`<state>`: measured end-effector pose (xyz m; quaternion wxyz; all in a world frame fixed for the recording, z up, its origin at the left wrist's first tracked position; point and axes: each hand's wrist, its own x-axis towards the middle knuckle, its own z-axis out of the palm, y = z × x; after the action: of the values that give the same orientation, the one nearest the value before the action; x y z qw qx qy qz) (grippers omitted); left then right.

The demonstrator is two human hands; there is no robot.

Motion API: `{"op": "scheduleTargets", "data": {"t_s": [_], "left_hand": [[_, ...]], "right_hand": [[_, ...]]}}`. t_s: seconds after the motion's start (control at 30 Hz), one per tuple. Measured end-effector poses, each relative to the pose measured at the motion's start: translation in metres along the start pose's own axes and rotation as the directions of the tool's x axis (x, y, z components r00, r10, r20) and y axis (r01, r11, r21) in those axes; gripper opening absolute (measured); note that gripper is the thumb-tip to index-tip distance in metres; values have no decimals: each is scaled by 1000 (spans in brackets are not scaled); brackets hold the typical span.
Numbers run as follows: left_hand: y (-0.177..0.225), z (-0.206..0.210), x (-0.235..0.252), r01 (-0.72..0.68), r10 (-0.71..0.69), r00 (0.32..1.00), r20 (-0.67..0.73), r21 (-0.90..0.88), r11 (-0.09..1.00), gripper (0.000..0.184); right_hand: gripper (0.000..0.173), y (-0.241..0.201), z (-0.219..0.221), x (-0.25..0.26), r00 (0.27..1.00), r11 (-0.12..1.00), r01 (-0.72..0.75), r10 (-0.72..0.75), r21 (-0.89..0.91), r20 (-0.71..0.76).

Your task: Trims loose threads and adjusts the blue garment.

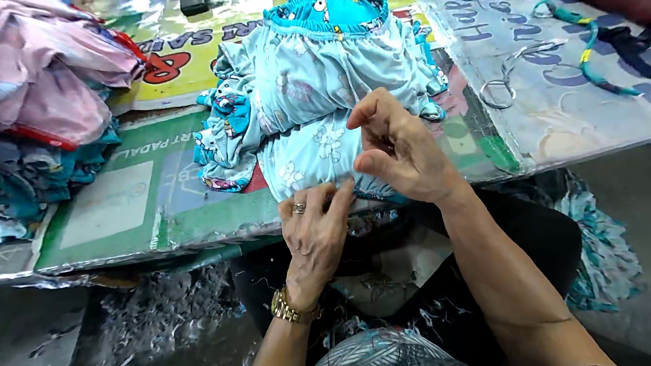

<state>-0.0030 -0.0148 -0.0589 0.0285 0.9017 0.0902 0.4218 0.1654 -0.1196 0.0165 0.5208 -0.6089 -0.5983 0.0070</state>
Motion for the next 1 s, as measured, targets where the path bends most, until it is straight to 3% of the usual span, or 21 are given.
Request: {"op": "scheduleTargets", "data": {"t_s": [0.17,0.33,0.53,0.7,1.0], "left_hand": [[-8,4,-4,-135,136,990,-29,33,990,19],[-1,-7,-16,-141,139,988,-74,-30,990,11],[-7,-18,-30,-4,-9,997,-83,-164,986,13],[1,-25,-31,3,-29,994,-109,-228,974,9],[10,-19,-31,-11,-28,990,-140,-273,962,8]], "right_hand": [[35,-5,-6,0,995,997,-62,64,-36,80],[28,-24,-11,-21,980,972,-104,136,-212,143],[26,-28,-6,-54,988,924,59,0,-378,155],[17,-29,7,-63,971,823,199,-93,-533,220],[10,-30,18,-67,975,785,216,-143,-581,170]]}}
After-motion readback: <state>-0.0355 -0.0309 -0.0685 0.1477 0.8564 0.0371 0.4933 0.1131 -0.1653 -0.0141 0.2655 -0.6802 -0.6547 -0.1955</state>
